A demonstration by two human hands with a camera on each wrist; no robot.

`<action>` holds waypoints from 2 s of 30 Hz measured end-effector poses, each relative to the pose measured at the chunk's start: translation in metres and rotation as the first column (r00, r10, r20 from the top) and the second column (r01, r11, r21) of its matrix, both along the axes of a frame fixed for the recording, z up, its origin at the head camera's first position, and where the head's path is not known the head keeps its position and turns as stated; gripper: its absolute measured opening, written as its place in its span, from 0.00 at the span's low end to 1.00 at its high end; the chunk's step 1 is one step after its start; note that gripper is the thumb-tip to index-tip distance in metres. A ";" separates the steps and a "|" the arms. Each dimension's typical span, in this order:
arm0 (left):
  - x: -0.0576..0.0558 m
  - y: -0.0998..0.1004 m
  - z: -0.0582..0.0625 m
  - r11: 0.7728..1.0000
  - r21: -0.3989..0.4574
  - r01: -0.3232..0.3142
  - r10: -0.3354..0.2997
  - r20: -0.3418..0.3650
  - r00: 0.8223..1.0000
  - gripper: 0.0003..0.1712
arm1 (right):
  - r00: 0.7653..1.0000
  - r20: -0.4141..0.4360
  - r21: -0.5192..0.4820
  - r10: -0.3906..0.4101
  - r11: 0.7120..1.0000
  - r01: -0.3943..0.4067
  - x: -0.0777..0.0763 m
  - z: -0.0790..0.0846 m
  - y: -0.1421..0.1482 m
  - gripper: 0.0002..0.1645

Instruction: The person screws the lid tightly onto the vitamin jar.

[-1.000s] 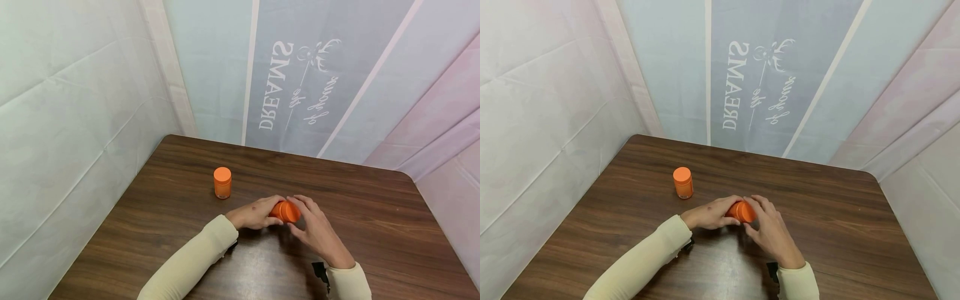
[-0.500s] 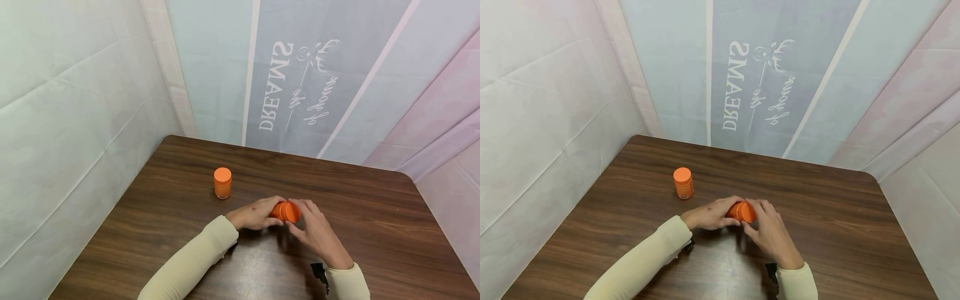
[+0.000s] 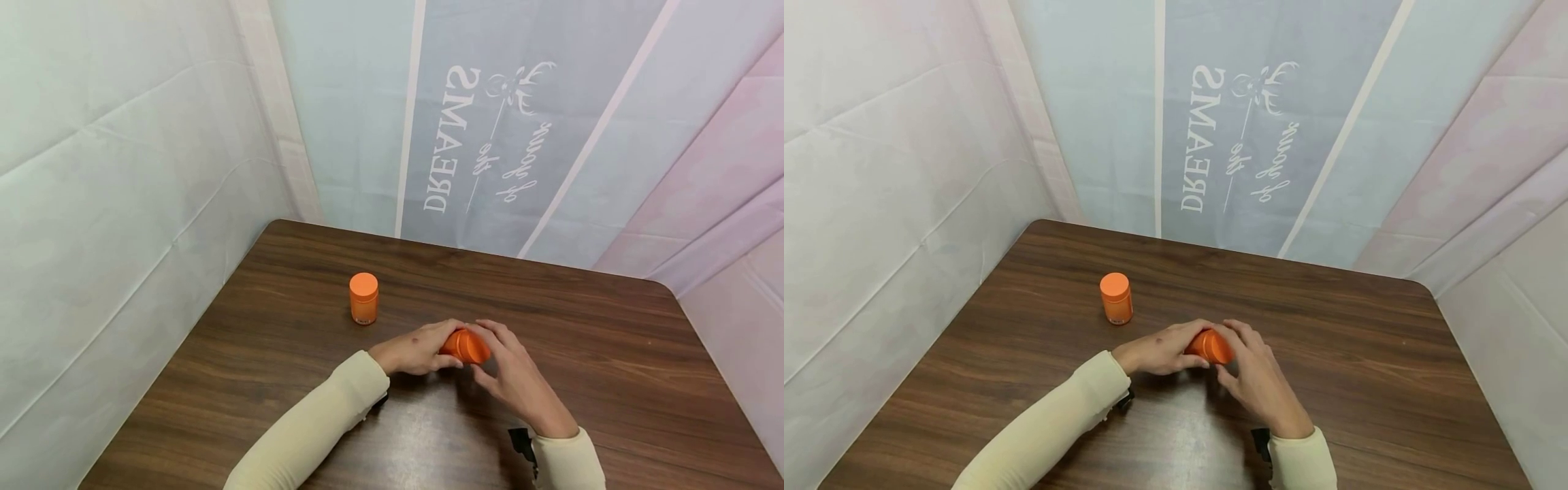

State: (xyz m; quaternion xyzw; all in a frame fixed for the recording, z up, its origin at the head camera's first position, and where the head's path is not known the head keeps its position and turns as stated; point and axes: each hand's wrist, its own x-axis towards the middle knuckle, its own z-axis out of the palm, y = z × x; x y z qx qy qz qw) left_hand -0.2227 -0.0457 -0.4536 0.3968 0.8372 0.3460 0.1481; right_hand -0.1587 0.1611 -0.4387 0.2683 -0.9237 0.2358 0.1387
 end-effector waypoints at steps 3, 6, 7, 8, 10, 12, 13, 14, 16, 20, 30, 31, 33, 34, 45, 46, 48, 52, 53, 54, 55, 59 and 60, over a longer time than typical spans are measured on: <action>0.000 0.000 0.000 1.000 0.004 0.002 -0.003 0.013 1.000 0.31 | 0.999 -0.022 0.008 0.024 1.000 -0.024 0.000 0.000 0.000 0.42; -0.001 0.000 -0.001 1.000 0.004 0.005 -0.005 0.007 1.000 0.31 | 0.999 -0.030 0.007 0.027 1.000 -0.027 -0.001 0.000 0.000 0.40; -0.001 0.000 -0.001 1.000 0.006 0.005 -0.005 0.005 1.000 0.31 | 0.999 -0.024 0.004 0.024 1.000 -0.024 0.000 0.000 0.000 0.40; -0.001 0.000 -0.001 1.000 0.006 0.006 -0.006 0.001 1.000 0.31 | 1.000 -0.017 0.001 0.019 1.000 -0.019 0.000 0.000 -0.001 0.39; -0.001 0.000 -0.002 1.000 0.004 0.005 -0.005 -0.005 1.000 0.31 | 1.000 0.007 -0.003 0.000 1.000 0.000 0.000 0.000 -0.001 0.38; -0.001 0.000 -0.001 1.000 0.001 0.004 -0.004 -0.008 1.000 0.31 | 0.999 0.040 -0.008 -0.024 1.000 0.024 0.001 0.000 -0.002 0.37; -0.001 0.000 -0.001 1.000 -0.001 0.004 -0.004 -0.008 1.000 0.31 | 0.998 0.056 -0.009 -0.036 0.999 0.037 0.001 0.000 -0.002 0.36; -0.001 0.000 -0.001 1.000 -0.005 0.005 -0.006 -0.012 1.000 0.31 | 0.996 0.069 -0.009 -0.049 0.999 0.050 0.001 0.001 -0.002 0.36; -0.001 0.000 0.000 1.000 -0.008 0.007 -0.007 -0.011 1.000 0.31 | 0.993 0.094 -0.011 -0.071 0.997 0.072 0.002 0.001 -0.003 0.35; -0.001 0.000 0.000 1.000 -0.009 0.009 -0.009 -0.008 1.000 0.30 | 0.987 0.122 -0.011 -0.106 0.994 0.108 0.002 0.002 -0.004 0.34; -0.001 0.000 0.000 1.000 -0.013 0.005 -0.005 -0.010 1.000 0.29 | 0.990 0.090 -0.016 -0.106 0.994 0.107 0.002 0.001 -0.002 0.40; -0.001 0.000 0.000 1.000 -0.013 0.005 -0.005 -0.010 1.000 0.30 | 0.995 0.058 -0.018 -0.084 0.996 0.085 0.001 0.001 -0.001 0.41; -0.001 -0.001 0.000 1.000 -0.010 0.005 -0.005 -0.006 1.000 0.30 | 0.999 -0.003 -0.017 -0.037 0.999 0.037 0.000 0.001 0.000 0.44; -0.001 -0.001 0.000 1.000 -0.009 0.005 -0.005 -0.005 1.000 0.31 | 1.000 -0.026 -0.015 -0.014 1.000 0.013 0.000 0.001 0.001 0.45; -0.002 -0.001 0.002 1.000 0.005 0.009 -0.009 0.014 1.000 0.31 | 1.000 0.026 -0.013 -0.002 1.000 0.002 -0.001 0.005 0.001 0.40; -0.002 0.000 0.003 1.000 0.006 0.009 -0.009 0.013 1.000 0.31 | 0.999 0.033 -0.013 -0.011 1.000 0.011 -0.001 0.005 0.001 0.39; -0.002 0.000 0.004 1.000 0.007 0.011 -0.011 0.008 1.000 0.31 | 0.998 0.055 -0.014 -0.032 0.999 0.033 -0.001 0.006 0.001 0.38; -0.002 0.000 0.004 1.000 0.001 0.012 -0.012 0.003 1.000 0.30 | 0.993 0.094 -0.017 -0.074 0.997 0.076 0.000 0.005 -0.001 0.36; -0.002 0.000 0.004 1.000 0.000 0.010 -0.010 0.003 1.000 0.30 | 0.992 0.096 -0.018 -0.080 0.996 0.082 0.001 0.005 -0.001 0.36; -0.002 0.000 0.004 1.000 -0.003 0.009 -0.009 0.005 1.000 0.30 | 0.992 0.097 -0.019 -0.086 0.996 0.088 0.001 0.005 -0.001 0.35; -0.002 0.000 0.004 1.000 -0.005 0.007 -0.007 0.006 1.000 0.30 | 0.991 0.098 -0.021 -0.091 0.995 0.093 0.001 0.005 -0.001 0.35; -0.002 0.000 0.004 1.000 -0.006 0.006 -0.006 0.014 1.000 0.29 | 0.988 0.103 -0.027 -0.115 0.993 0.118 0.000 0.005 -0.002 0.35; -0.003 0.000 0.004 1.000 -0.005 0.006 -0.006 0.018 1.000 0.29 | 0.986 0.109 -0.027 -0.122 0.992 0.126 0.000 0.005 -0.002 0.34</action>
